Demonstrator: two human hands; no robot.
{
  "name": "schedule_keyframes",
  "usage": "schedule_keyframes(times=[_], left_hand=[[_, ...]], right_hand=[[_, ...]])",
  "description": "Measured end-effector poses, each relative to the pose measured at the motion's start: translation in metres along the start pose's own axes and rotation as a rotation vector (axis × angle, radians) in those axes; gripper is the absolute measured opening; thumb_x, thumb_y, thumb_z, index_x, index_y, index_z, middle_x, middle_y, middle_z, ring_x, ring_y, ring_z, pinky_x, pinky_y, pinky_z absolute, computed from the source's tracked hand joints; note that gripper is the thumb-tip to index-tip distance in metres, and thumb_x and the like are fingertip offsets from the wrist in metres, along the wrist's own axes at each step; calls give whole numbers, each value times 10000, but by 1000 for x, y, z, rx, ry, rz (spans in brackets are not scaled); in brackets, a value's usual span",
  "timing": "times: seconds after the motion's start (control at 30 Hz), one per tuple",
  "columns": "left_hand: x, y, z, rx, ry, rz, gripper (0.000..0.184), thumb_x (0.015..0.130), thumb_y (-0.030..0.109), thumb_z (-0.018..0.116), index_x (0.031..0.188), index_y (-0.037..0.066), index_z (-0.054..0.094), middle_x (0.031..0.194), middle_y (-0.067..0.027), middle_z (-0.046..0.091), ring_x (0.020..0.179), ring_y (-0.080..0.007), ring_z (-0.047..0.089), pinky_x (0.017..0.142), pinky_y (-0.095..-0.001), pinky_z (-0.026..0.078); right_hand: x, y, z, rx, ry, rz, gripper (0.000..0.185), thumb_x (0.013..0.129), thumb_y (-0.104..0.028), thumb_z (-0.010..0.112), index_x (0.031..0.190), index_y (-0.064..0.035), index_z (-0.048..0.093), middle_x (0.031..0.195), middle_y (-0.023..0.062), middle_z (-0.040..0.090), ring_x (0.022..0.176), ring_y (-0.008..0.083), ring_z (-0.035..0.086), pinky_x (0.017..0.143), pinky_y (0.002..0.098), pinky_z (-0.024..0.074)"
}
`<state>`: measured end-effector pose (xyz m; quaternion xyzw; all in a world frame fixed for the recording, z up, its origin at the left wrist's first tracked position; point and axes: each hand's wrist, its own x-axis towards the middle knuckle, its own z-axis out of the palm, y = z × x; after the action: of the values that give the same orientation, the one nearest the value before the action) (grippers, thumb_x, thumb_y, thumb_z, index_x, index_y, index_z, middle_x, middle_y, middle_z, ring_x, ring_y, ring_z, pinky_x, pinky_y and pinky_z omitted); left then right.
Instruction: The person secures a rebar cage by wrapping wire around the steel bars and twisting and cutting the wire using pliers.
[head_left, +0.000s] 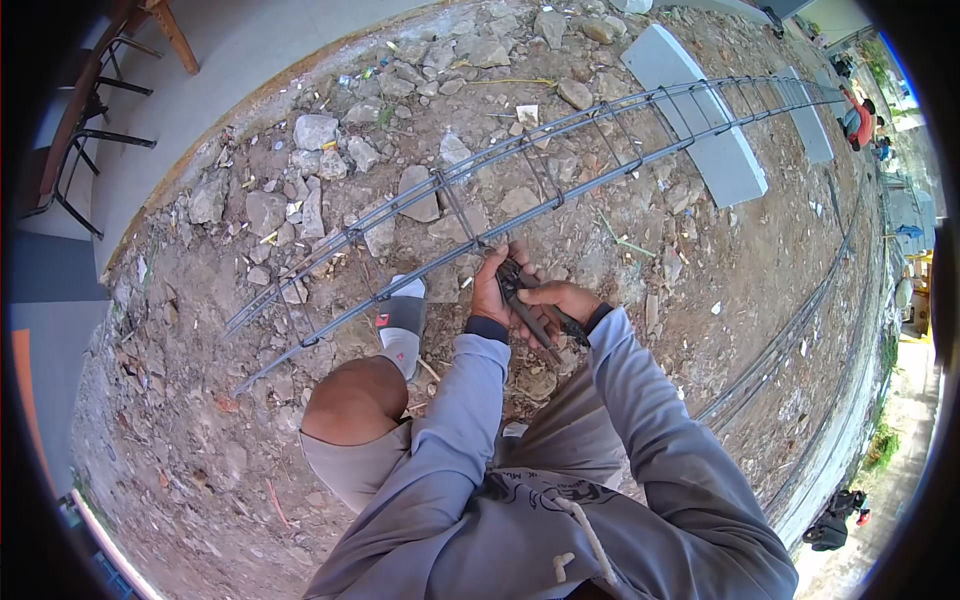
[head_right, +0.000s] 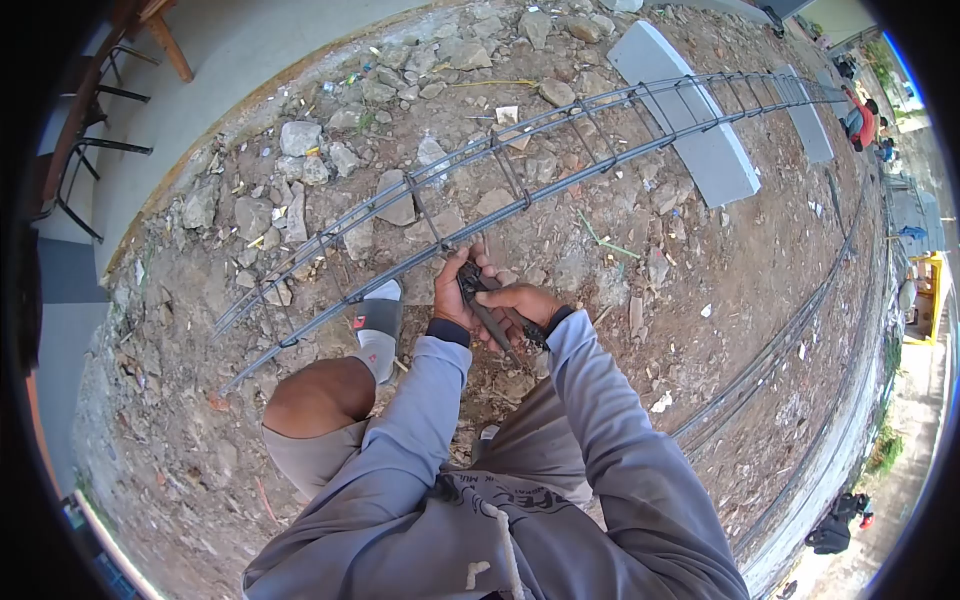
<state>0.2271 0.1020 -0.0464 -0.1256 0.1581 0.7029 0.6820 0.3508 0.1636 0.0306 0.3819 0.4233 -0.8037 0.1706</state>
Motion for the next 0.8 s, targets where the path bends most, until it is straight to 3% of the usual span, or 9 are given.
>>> schedule_keyframes(times=[0.03, 0.07, 0.17, 0.2, 0.3, 0.33, 0.43, 0.67, 0.8], left_hand=[[0, 3, 3, 12, 33, -4, 262, 871, 323, 581, 934, 71, 548, 743, -23, 549, 701, -189, 559, 699, -391, 505], [0, 4, 6, 20, 65, -8, 231, 869, 306, 585, 887, 81, 534, 696, -12, 518, 665, -182, 540, 662, -379, 499], [11, 2, 13, 73, 150, 16, 218, 880, 296, 573, 801, 108, 498, 622, 1, 479, 601, -174, 510, 609, -362, 484], [13, 0, 13, 96, 185, 28, 226, 886, 300, 565, 782, 115, 487, 608, 2, 475, 587, -173, 505, 601, -360, 480], [7, -6, 34, 75, 271, 80, 248, 900, 315, 543, 754, 133, 460, 589, 0, 462, 552, -179, 485, 584, -382, 469], [10, -8, 33, 90, 296, 86, 252, 904, 321, 535, 751, 136, 459, 591, 1, 462, 551, -180, 483, 578, -382, 465], [20, -13, 28, 156, 384, 104, 276, 914, 344, 517, 737, 141, 455, 598, 4, 462, 548, -182, 480, 565, -378, 452], [18, -9, 28, 224, 459, 159, 340, 896, 447, 517, 777, 128, 513, 629, -1, 499, 582, -184, 514, 605, -383, 465], [2, -4, 32, 21, 240, 129, 388, 887, 473, 517, 954, 99, 596, 758, -23, 602, 708, -185, 590, 704, -394, 497]], right_hand=[[-2, -11, 1, -61, 38, 69, 494, 860, -415, 557, 937, 71, 599, 803, 149, 671, 580, 221, 654, 430, 276, 482], [-6, -21, 4, -382, 232, 183, 621, 790, -516, 605, 1007, 65, 587, 920, 194, 660, 731, 267, 670, 572, 336, 533], [-18, -14, 19, -998, 609, -129, 729, 714, -581, 645, 1068, 53, 574, 972, 242, 636, 876, 301, 651, 747, 380, 516], [-22, -8, 29, -913, 673, -139, 786, 685, -552, 680, 1176, 36, 504, 1062, 259, 588, 1028, 348, 581, 870, 437, 446], [-34, 14, 75, -1249, 1097, -186, 785, 707, -444, 695, 1270, 27, 417, 1099, 231, 557, 1046, 401, 541, 885, 507, 419], [-31, 22, 78, -1295, 1166, -213, 753, 713, -323, 677, 1307, 15, 361, 1144, 221, 526, 1071, 427, 510, 887, 544, 400], [-20, 25, 70, -1226, 1249, -97, 556, 732, -232, 621, 1193, 21, 440, 1098, 227, 541, 1004, 383, 551, 840, 509, 428], [-30, -5, 50, -1143, 863, 1, 296, 795, -174, 548, 939, 83, 529, 790, 194, 640, 769, 315, 666, 620, 443, 530], [-38, -21, 20, -156, 193, 89, 368, 894, -281, 538, 947, 82, 552, 741, 145, 631, 587, 236, 640, 473, 352, 519]])
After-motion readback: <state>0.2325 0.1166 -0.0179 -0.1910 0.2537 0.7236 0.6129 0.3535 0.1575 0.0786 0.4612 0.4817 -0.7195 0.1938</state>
